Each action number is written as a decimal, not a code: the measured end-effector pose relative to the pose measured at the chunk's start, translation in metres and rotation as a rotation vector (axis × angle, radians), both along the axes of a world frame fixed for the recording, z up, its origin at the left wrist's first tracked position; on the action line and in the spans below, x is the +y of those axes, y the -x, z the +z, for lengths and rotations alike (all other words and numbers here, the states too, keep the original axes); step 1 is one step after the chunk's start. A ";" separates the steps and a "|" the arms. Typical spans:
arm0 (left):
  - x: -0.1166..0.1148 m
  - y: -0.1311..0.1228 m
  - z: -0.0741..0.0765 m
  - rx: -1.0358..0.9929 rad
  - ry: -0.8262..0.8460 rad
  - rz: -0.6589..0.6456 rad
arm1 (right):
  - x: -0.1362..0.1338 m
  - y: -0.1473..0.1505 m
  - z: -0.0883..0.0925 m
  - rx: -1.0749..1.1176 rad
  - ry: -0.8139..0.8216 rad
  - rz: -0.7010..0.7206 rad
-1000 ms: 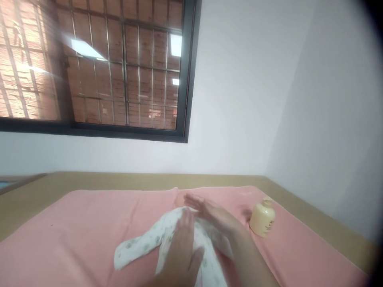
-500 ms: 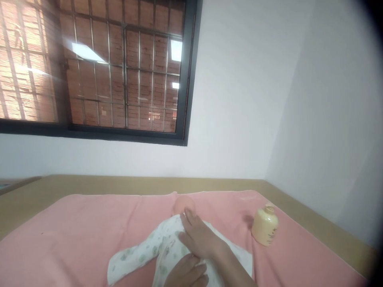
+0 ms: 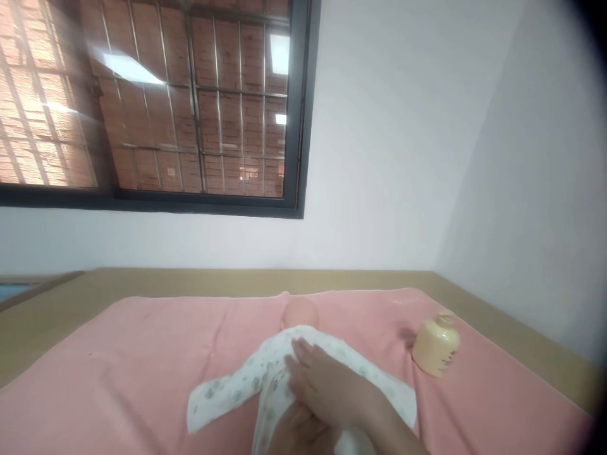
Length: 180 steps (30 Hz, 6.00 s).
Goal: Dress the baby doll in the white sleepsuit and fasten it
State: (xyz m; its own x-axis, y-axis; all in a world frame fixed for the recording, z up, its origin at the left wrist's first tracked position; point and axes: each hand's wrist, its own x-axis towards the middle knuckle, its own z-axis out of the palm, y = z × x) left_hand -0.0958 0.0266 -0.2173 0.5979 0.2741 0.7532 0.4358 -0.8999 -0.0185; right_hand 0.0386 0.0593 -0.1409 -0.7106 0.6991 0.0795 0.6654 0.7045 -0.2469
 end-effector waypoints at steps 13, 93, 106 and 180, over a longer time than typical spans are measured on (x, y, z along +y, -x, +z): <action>-0.003 -0.006 0.001 -0.149 -0.152 0.082 | -0.031 0.008 0.028 -0.095 0.233 -0.270; -0.006 0.000 0.011 0.063 -0.092 -0.010 | 0.014 -0.010 -0.002 0.036 0.067 -0.173; -0.010 0.002 0.012 0.082 0.022 -0.026 | -0.010 0.013 -0.005 0.028 0.001 -0.268; 0.068 0.002 0.039 0.147 0.522 0.858 | 0.017 -0.010 -0.004 0.040 0.008 -0.576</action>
State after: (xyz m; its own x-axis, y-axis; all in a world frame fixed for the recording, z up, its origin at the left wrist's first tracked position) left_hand -0.0977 0.0946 -0.1782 0.1218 0.9284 0.3512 0.9637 -0.1953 0.1822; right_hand 0.0481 0.0763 -0.1450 -0.2115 0.9731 0.0914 0.9313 0.2290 -0.2834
